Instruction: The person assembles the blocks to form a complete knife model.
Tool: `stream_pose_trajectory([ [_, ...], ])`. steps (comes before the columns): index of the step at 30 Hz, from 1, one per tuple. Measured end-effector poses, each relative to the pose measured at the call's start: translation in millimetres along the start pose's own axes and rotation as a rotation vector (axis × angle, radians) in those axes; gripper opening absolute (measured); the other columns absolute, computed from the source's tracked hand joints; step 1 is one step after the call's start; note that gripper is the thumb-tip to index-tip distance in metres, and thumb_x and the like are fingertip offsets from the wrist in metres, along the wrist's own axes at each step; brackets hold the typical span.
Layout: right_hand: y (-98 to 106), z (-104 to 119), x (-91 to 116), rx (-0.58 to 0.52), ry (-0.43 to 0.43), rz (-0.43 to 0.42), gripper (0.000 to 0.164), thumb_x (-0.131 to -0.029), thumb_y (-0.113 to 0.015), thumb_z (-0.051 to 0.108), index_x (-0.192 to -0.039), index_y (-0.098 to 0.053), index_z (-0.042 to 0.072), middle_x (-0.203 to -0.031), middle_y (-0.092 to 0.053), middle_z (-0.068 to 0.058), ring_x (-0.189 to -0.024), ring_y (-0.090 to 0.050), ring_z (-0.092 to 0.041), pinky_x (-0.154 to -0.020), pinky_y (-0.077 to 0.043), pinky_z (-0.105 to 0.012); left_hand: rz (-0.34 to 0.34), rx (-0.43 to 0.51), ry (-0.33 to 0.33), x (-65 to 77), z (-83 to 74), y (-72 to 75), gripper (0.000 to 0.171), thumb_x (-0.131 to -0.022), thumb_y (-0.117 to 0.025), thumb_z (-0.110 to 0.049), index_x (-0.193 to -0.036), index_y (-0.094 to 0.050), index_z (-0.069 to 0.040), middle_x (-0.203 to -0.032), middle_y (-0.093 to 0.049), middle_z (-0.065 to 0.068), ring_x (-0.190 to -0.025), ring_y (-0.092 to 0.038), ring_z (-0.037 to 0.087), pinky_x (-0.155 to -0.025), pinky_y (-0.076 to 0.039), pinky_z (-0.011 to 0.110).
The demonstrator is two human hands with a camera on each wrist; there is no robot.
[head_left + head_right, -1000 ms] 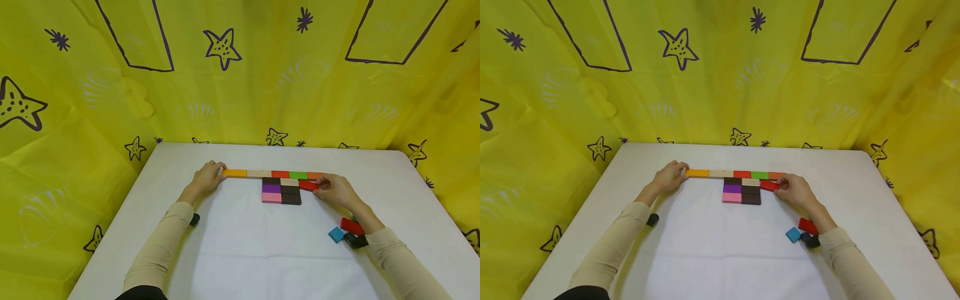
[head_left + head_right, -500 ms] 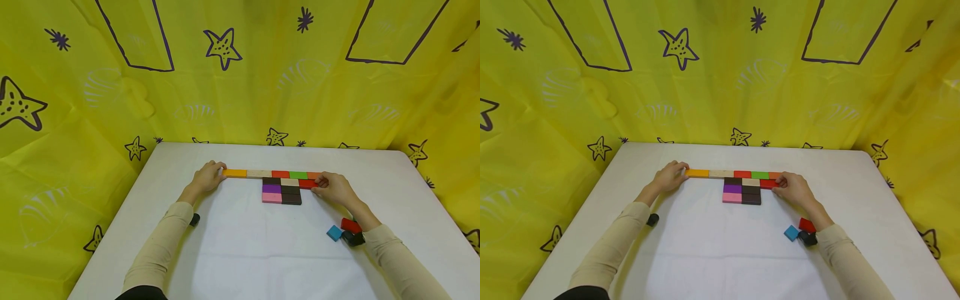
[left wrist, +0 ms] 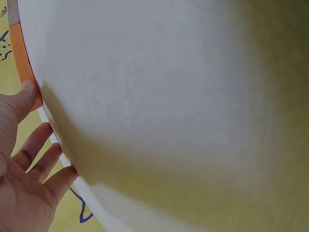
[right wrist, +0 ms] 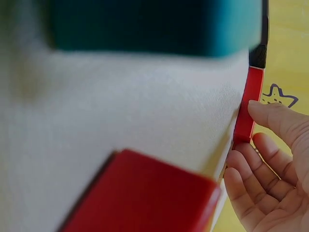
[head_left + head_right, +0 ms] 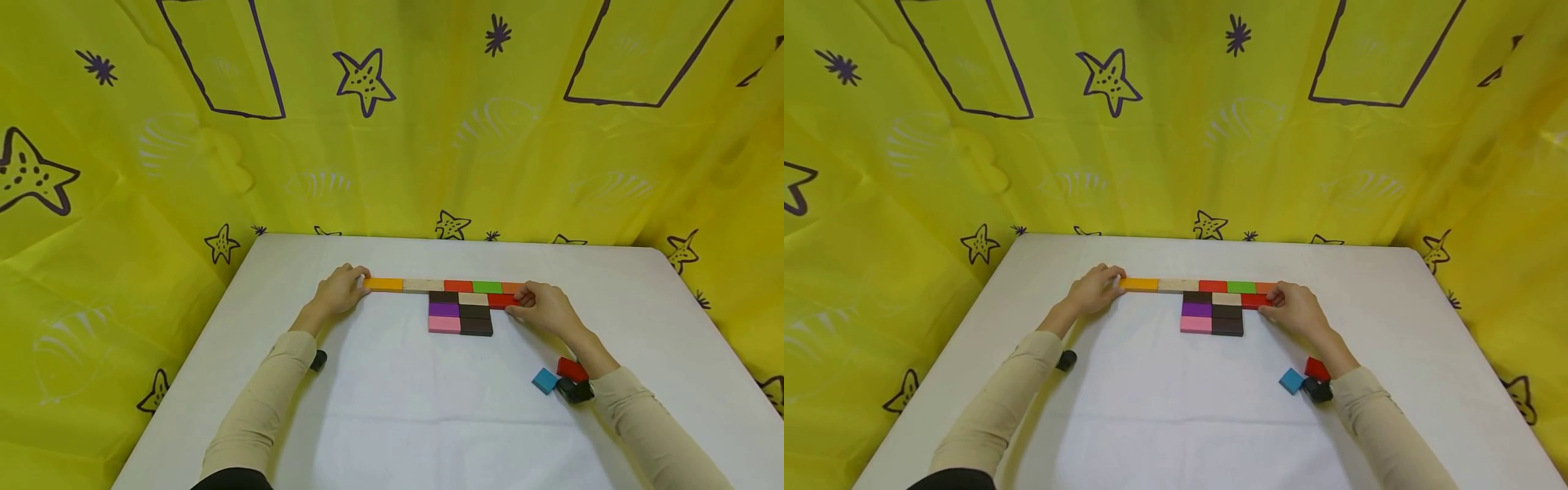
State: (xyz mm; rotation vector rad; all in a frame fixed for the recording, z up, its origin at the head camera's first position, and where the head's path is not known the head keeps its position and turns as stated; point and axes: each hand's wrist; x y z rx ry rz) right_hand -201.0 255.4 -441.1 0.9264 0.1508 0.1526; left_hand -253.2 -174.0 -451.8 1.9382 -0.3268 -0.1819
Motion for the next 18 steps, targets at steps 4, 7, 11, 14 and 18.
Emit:
stream_pose_trajectory([
  [4,1,0,2,0.007,-0.002,0.008,0.027,-0.087,-0.082,0.016,-0.098,-0.065,-0.003,-0.090,-0.067,-0.013,-0.081,-0.060,-0.025,-0.074,-0.051,-0.033,0.000,0.000,-0.006,0.7,-0.2,0.2,0.028,-0.102,-0.064,-0.031,-0.129,-0.060,-0.022,-0.107,-0.056,0.007,-0.092,-0.053,0.024,-0.077,-0.048,0.047],
  [7,3,0,5,0.023,-0.016,0.026,0.030,-0.088,-0.081,0.019,-0.102,-0.066,-0.003,-0.093,-0.068,-0.014,-0.085,-0.061,-0.027,-0.078,-0.053,-0.038,0.002,-0.007,-0.008,0.2,-0.5,-0.5,0.028,-0.103,-0.064,-0.032,-0.129,-0.059,-0.023,-0.107,-0.056,0.007,-0.094,-0.052,0.023,-0.077,-0.049,0.046],
  [11,8,-1,13,0.024,-0.026,0.034,0.031,-0.090,-0.079,0.022,-0.105,-0.067,-0.003,-0.095,-0.069,-0.013,-0.089,-0.062,-0.028,-0.081,-0.053,-0.040,0.005,-0.019,-0.006,-0.1,-0.5,-1.1,0.028,-0.103,-0.063,-0.033,-0.129,-0.059,-0.023,-0.108,-0.056,0.006,-0.095,-0.052,0.022,-0.077,-0.049,0.046],
  [14,13,-2,22,0.007,-0.002,0.015,0.030,-0.091,-0.078,0.021,-0.106,-0.068,-0.003,-0.095,-0.069,-0.011,-0.089,-0.063,-0.027,-0.079,-0.052,-0.035,0.004,-0.022,-0.003,0.1,-0.4,-1.0,0.029,-0.103,-0.063,-0.033,-0.130,-0.059,-0.023,-0.109,-0.056,0.006,-0.097,-0.052,0.023,-0.078,-0.050,0.047],
  [18,19,-2,33,-0.010,0.025,0.003,0.030,-0.091,-0.079,0.021,-0.106,-0.068,-0.002,-0.095,-0.069,-0.009,-0.090,-0.065,-0.027,-0.076,-0.052,-0.027,0.001,-0.022,-0.002,0.4,-0.6,-0.7,0.029,-0.103,-0.063,-0.032,-0.129,-0.059,-0.022,-0.109,-0.057,0.007,-0.098,-0.053,0.024,-0.079,-0.050,0.048],
])
Point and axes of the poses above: each hand's wrist, its own x-axis away from the middle knuckle, its own y-axis out of the back of the hand, z = x × y
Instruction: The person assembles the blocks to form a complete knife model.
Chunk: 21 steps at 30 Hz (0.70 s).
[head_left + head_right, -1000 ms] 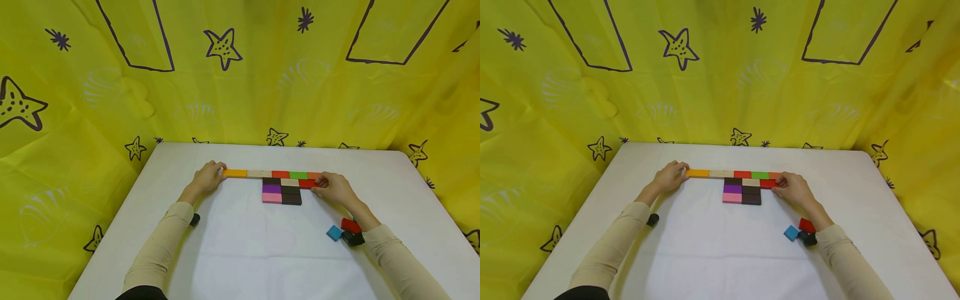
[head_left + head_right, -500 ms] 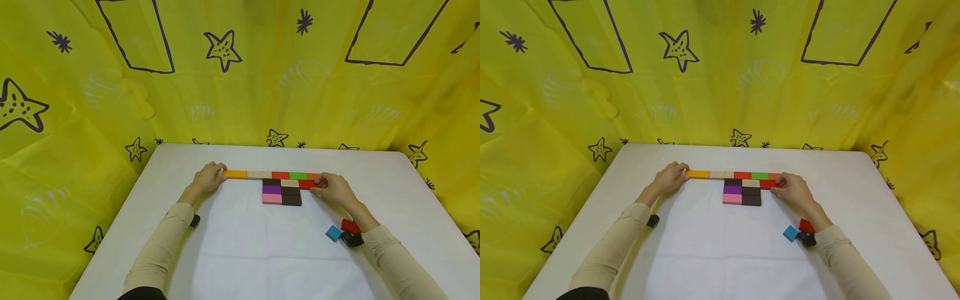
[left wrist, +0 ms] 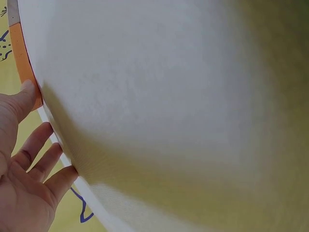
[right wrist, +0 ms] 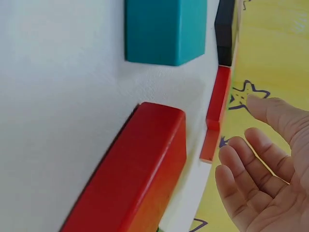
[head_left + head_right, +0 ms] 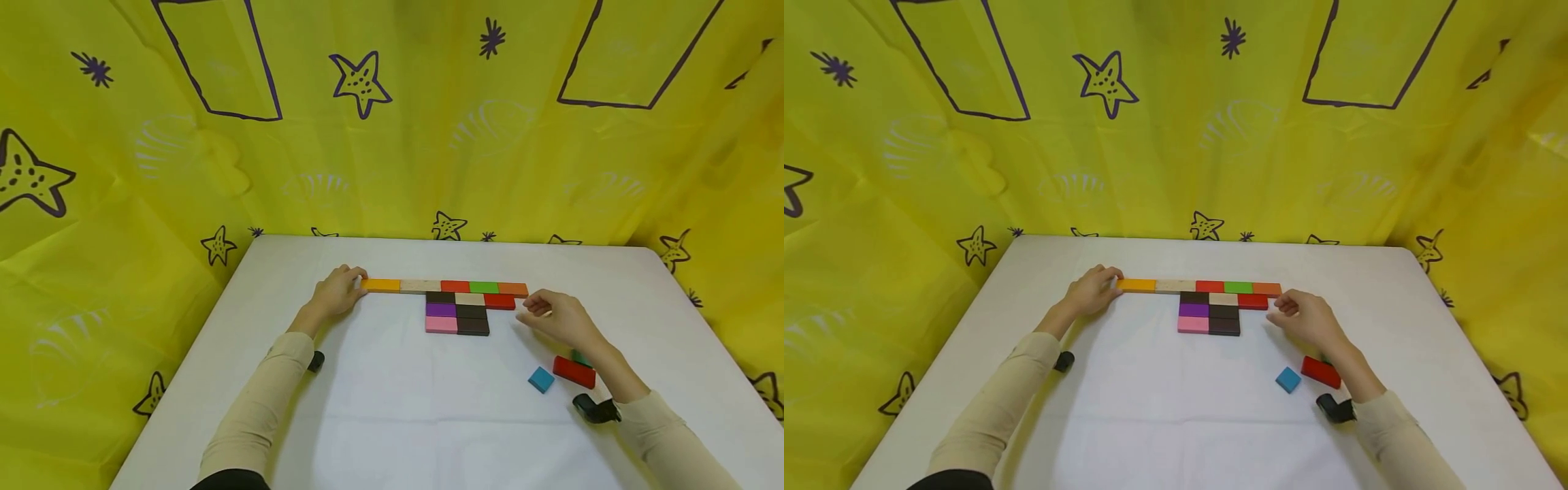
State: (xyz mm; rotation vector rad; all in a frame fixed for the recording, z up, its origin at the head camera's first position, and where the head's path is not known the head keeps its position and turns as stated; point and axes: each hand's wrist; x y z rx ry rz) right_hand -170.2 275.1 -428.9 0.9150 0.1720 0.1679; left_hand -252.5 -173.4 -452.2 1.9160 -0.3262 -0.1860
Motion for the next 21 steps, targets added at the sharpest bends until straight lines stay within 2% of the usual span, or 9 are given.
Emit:
stream_pose_trajectory([
  [6,4,5,16,-0.010,-0.024,0.019,0.032,-0.092,-0.078,0.026,-0.109,-0.069,0.000,-0.099,-0.070,-0.009,-0.092,-0.065,-0.027,-0.077,-0.053,-0.028,-0.001,0.002,0.001,1.0,1.3,-0.5,0.029,-0.103,-0.064,-0.032,-0.130,-0.060,-0.022,-0.108,-0.056,0.007,-0.095,-0.053,0.024,-0.077,-0.049,0.046],
  [13,8,6,33,-0.032,-0.008,0.007,0.030,-0.092,-0.078,0.023,-0.109,-0.069,-0.001,-0.098,-0.070,-0.008,-0.091,-0.065,-0.025,-0.073,-0.053,-0.019,-0.003,0.001,0.001,0.7,1.5,-0.1,0.030,-0.103,-0.063,-0.032,-0.130,-0.059,-0.022,-0.108,-0.057,0.008,-0.097,-0.052,0.025,-0.078,-0.049,0.047],
  [21,9,0,51,-0.024,-0.011,-0.003,0.030,-0.091,-0.080,0.023,-0.108,-0.069,0.001,-0.097,-0.071,-0.006,-0.089,-0.065,-0.022,-0.073,-0.053,-0.018,-0.005,0.003,-0.006,0.7,0.1,0.7,0.030,-0.103,-0.063,-0.032,-0.131,-0.059,-0.021,-0.108,-0.057,0.008,-0.097,-0.052,0.025,-0.078,-0.049,0.046],
])
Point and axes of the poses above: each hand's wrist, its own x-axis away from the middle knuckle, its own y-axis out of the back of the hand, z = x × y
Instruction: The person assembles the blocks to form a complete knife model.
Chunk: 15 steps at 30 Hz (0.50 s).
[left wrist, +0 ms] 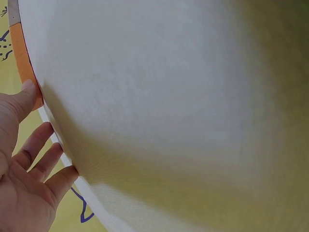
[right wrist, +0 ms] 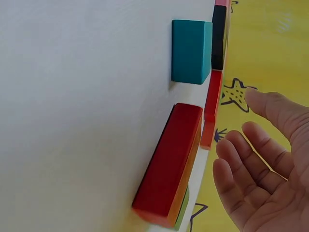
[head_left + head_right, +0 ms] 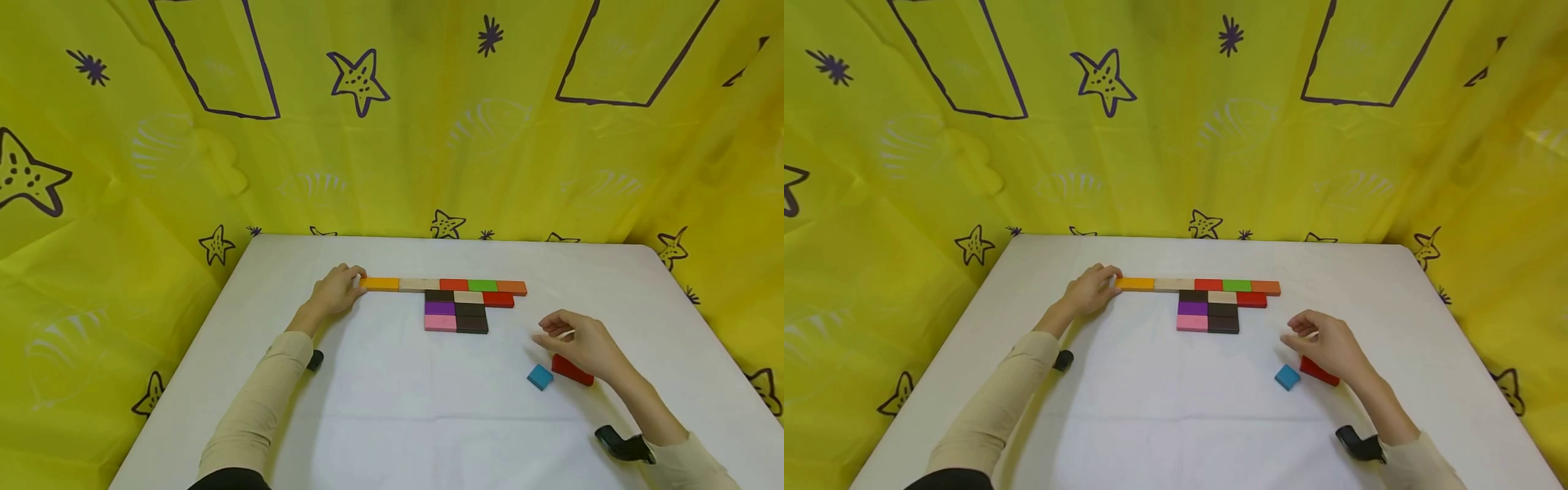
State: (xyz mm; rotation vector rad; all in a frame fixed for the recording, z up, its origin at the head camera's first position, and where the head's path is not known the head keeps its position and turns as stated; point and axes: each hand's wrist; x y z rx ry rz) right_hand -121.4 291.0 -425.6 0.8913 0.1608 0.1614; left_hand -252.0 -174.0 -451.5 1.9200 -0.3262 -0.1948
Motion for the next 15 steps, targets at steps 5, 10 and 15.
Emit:
stream_pose_trajectory([
  [5,3,-9,11,0.018,-0.007,-0.022,0.031,-0.090,-0.081,0.024,-0.107,-0.070,0.001,-0.095,-0.071,-0.004,-0.086,-0.065,-0.017,-0.072,-0.053,-0.018,-0.001,0.005,0.004,0.0,-1.8,1.1,0.029,-0.103,-0.063,-0.031,-0.130,-0.059,-0.021,-0.109,-0.057,0.008,-0.097,-0.052,0.025,-0.079,-0.050,0.048],
  [10,10,-16,22,0.030,-0.021,-0.024,0.030,-0.090,-0.081,0.023,-0.108,-0.070,0.002,-0.097,-0.073,-0.005,-0.084,-0.062,-0.003,-0.073,-0.053,-0.017,0.010,0.008,0.014,0.4,-2.6,1.2,0.030,-0.103,-0.063,-0.032,-0.131,-0.059,-0.021,-0.111,-0.057,0.009,-0.100,-0.053,0.026,-0.081,-0.050,0.049],
  [15,15,-23,32,0.035,-0.052,-0.007,0.030,-0.089,-0.081,0.023,-0.109,-0.070,0.003,-0.099,-0.073,-0.005,-0.083,-0.061,0.001,-0.073,-0.052,-0.018,0.016,0.004,0.015,0.4,-3.1,1.3,0.030,-0.103,-0.063,-0.032,-0.131,-0.059,-0.021,-0.110,-0.057,0.008,-0.099,-0.052,0.025,-0.081,-0.050,0.049],
])
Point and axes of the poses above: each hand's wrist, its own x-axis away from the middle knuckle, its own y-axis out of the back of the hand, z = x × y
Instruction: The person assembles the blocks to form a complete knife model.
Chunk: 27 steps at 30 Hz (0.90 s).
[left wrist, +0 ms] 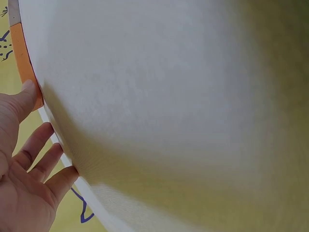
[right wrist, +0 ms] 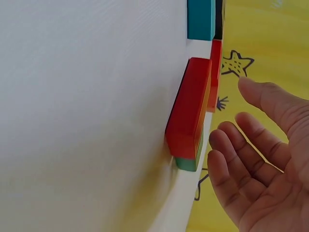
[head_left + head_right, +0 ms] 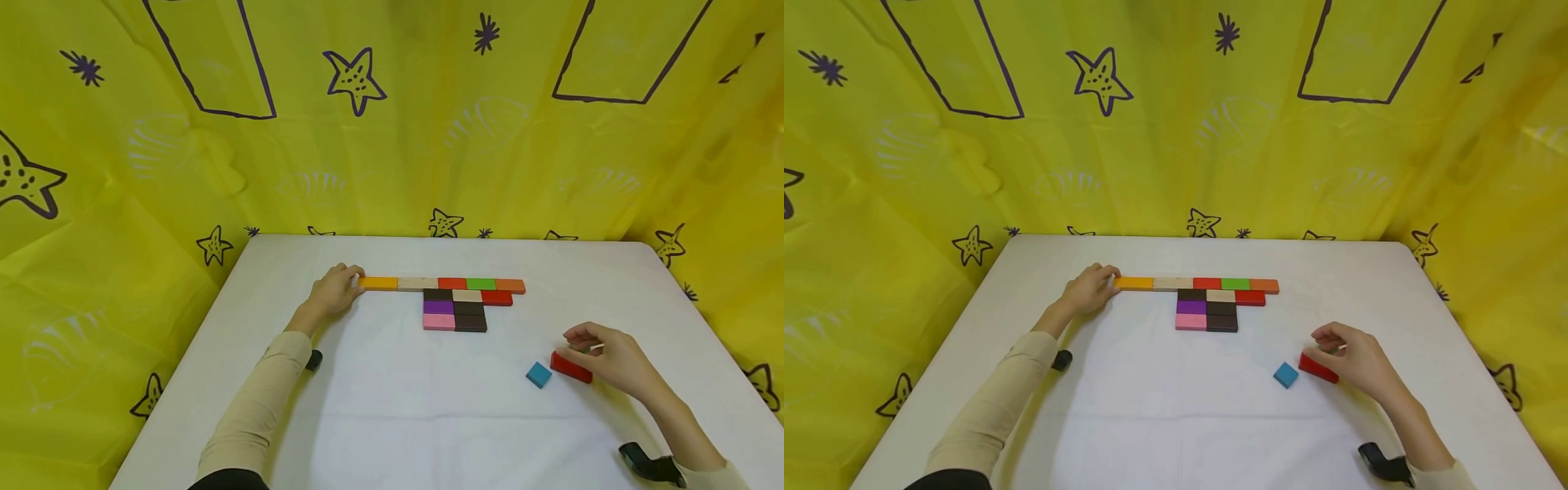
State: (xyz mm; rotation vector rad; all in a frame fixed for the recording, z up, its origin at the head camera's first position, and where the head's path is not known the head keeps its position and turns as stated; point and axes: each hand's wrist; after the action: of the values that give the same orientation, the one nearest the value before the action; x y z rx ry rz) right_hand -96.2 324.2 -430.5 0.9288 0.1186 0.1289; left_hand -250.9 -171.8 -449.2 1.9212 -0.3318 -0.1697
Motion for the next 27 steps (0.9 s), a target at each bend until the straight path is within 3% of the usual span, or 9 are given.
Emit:
stream_pose_trajectory([
  [8,0,-10,12,-0.015,0.005,-0.018,0.028,-0.087,-0.084,0.024,-0.106,-0.071,0.006,-0.090,-0.071,0.002,-0.077,-0.059,0.001,-0.067,-0.052,-0.021,-0.003,0.006,0.000,1.5,0.5,0.6,0.030,-0.103,-0.063,-0.032,-0.131,-0.059,-0.021,-0.109,-0.057,0.008,-0.098,-0.052,0.025,-0.080,-0.049,0.049],
  [13,-1,-12,17,-0.026,0.023,-0.041,0.027,-0.085,-0.085,0.021,-0.104,-0.072,0.008,-0.093,-0.072,0.001,-0.077,-0.059,0.002,-0.065,-0.051,-0.022,-0.008,0.017,-0.006,2.1,1.2,0.1,0.030,-0.103,-0.063,-0.031,-0.131,-0.059,-0.021,-0.108,-0.056,0.007,-0.096,-0.052,0.024,-0.079,-0.048,0.048],
  [27,4,-25,27,0.034,-0.025,0.047,0.036,-0.078,-0.090,0.019,-0.106,-0.071,0.006,-0.095,-0.069,0.001,-0.080,-0.055,-0.001,-0.067,-0.049,-0.022,-0.008,0.021,-0.011,1.2,0.2,1.9,0.029,-0.103,-0.064,-0.031,-0.130,-0.059,-0.021,-0.108,-0.056,0.008,-0.097,-0.052,0.026,-0.077,-0.048,0.045],
])
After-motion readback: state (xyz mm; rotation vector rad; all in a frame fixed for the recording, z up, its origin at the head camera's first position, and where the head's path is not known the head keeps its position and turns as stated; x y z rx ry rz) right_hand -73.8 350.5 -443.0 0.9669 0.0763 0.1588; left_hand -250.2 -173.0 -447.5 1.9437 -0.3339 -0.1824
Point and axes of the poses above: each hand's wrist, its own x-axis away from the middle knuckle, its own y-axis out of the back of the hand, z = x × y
